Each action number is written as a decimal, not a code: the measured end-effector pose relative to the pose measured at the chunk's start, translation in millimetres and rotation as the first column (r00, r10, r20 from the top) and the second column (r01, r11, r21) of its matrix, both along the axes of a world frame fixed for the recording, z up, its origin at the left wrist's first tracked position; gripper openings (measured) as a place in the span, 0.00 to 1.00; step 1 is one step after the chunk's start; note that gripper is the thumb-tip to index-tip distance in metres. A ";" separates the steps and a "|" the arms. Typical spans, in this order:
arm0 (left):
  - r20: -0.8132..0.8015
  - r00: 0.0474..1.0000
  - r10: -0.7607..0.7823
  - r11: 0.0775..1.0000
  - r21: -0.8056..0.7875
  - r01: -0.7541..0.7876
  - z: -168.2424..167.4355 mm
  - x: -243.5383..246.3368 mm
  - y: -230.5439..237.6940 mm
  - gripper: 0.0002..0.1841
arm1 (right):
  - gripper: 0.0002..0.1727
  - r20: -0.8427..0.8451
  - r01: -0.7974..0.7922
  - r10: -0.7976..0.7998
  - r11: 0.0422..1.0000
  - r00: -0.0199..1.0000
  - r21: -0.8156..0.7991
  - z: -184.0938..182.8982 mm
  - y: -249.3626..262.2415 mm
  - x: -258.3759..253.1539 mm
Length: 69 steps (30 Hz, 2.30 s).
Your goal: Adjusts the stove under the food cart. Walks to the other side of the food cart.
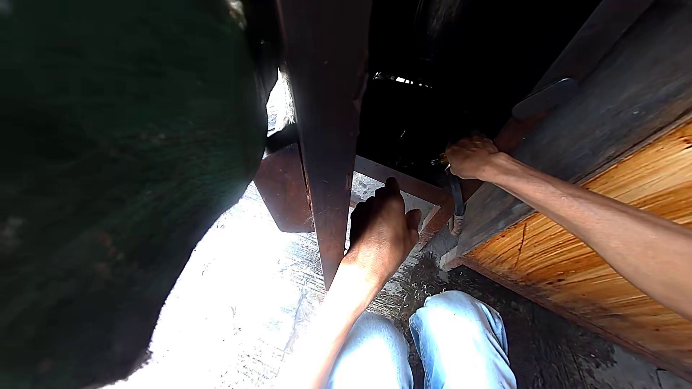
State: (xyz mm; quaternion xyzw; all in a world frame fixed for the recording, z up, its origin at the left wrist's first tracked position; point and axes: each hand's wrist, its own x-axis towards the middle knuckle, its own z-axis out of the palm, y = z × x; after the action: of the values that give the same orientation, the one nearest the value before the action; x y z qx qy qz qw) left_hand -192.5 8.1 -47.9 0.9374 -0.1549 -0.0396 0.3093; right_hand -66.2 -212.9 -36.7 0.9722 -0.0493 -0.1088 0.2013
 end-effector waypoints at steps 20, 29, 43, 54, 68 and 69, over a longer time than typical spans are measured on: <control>-0.029 1.000 0.002 1.000 0.012 -0.001 0.0 1.8 -1.2 0.33 | 0.14 0.013 -0.008 0.008 0.999 1.000 0.046 4.7 0.0 1.3; -0.036 0.999 -0.003 0.999 0.035 0.004 1.8 2.2 -1.8 0.32 | 0.13 0.028 0.000 -0.002 0.999 1.000 0.050 5.1 -0.5 2.2; -0.056 0.998 -0.042 0.997 0.062 0.046 3.9 -0.2 -3.3 0.31 | 0.13 0.041 0.015 -0.018 0.998 0.999 0.069 3.6 1.7 2.5; -0.056 0.997 -0.047 0.996 0.077 0.051 3.5 -1.3 -5.8 0.31 | 0.15 0.052 0.004 -0.008 0.997 0.999 0.082 4.0 -0.2 3.2; -0.087 0.994 -0.072 0.992 0.096 0.081 6.0 -5.5 -9.0 0.31 | 0.17 0.064 0.009 -0.015 0.996 0.998 0.093 3.6 1.1 0.8; -0.087 0.993 -0.077 0.991 0.100 0.086 5.8 -5.5 -9.1 0.31 | 0.17 0.066 0.010 -0.016 0.995 0.998 0.095 3.9 1.8 -0.1</control>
State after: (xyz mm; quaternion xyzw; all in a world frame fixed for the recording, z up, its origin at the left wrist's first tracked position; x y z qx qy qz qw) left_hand -198.0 -1.1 -42.1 0.9427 -0.1778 -0.0991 0.2644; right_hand -66.3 -211.1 -32.8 0.9834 -0.0572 -0.0799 0.1524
